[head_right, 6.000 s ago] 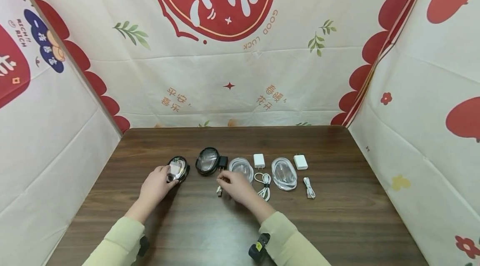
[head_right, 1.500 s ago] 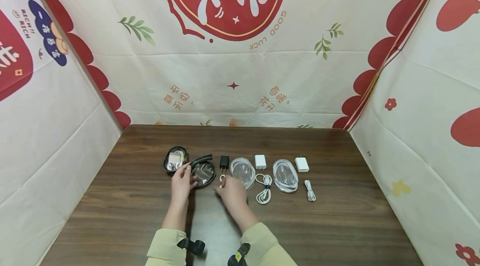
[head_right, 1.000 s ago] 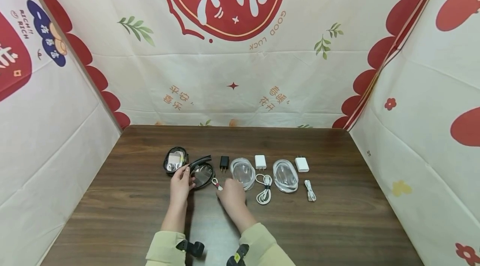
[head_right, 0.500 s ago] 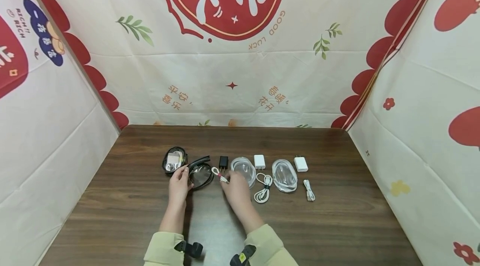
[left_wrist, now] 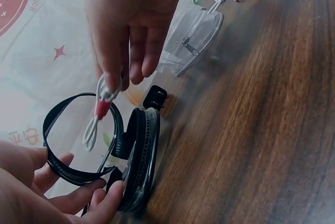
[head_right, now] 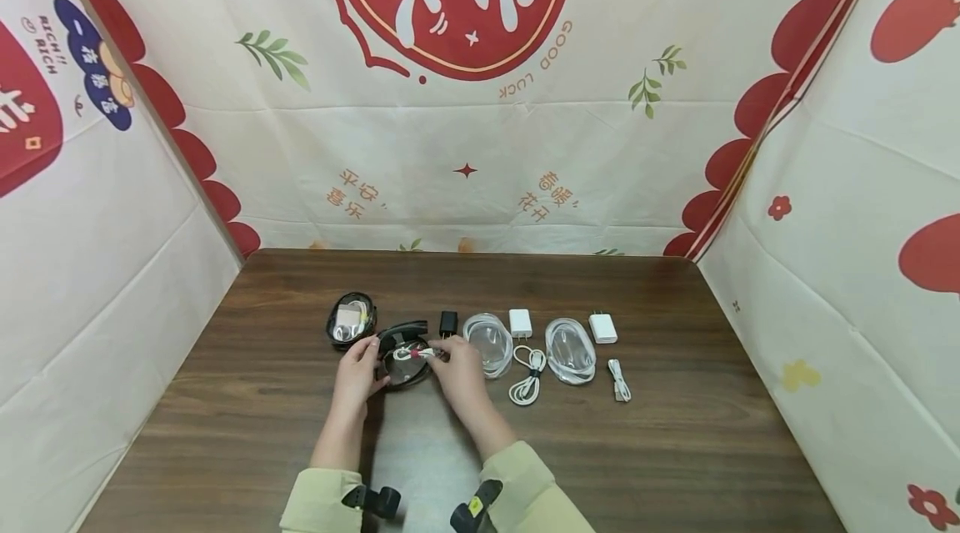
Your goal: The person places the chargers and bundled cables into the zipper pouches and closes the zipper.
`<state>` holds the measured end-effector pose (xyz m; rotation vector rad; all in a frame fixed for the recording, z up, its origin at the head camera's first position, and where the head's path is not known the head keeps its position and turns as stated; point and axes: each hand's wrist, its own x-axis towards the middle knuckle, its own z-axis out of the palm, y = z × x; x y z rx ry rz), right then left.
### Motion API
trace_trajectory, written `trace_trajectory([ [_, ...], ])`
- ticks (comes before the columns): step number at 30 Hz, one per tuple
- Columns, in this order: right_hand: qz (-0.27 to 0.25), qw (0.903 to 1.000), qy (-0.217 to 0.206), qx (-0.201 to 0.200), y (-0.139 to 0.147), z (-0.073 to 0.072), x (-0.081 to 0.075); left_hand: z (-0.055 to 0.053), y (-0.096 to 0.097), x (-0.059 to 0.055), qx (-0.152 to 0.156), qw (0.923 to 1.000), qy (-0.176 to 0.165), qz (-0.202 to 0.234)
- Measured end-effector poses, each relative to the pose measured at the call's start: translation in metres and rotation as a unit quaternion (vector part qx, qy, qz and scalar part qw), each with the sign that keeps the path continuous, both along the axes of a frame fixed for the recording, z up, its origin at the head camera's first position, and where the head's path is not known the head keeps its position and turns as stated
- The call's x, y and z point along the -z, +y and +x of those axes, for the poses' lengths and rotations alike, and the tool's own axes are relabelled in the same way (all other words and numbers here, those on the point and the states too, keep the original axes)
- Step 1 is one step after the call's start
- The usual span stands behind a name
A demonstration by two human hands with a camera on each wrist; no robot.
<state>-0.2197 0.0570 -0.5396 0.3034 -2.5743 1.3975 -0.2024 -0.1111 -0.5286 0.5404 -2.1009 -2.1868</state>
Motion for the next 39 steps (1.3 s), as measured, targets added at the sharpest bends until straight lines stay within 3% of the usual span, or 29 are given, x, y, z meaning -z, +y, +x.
trace_trajectory([
  [4, -0.036, 0.9989, -0.023, 0.016, -0.005, -0.002, 0.004, 0.003, 0.002, 0.0, 0.009, 1.0, -0.002, 0.001],
  [7, -0.037, 0.9987, -0.018, 0.03, -0.008, -0.002, 0.007, 0.005, 0.004, 0.001, 0.012, 0.9999, 0.0, 0.004],
  [15, 0.047, 0.9966, 0.024, 0.063, -0.013, -0.007, 0.011, 0.005, 0.007, -0.003, 0.018, 0.9998, 0.003, 0.01],
  [28, 0.125, 0.9898, 0.047, 0.05, -0.017, -0.013, 0.015, 0.006, 0.009, 0.002, 0.005, 0.9996, 0.002, 0.026],
  [31, 0.106, 0.993, 0.022, 0.046, -0.018, -0.011, 0.013, 0.006, 0.009, 0.001, -0.014, 0.9992, 0.003, 0.038],
  [35, 0.038, 0.9984, -0.008, 0.04, -0.019, -0.01, 0.012, 0.005, 0.007, -0.001, -0.038, 0.9984, 0.01, 0.039],
  [39, -0.028, 0.9986, 0.007, 0.044, -0.017, -0.013, 0.015, 0.005, 0.006, -0.001, -0.047, 0.9983, 0.011, 0.032],
])
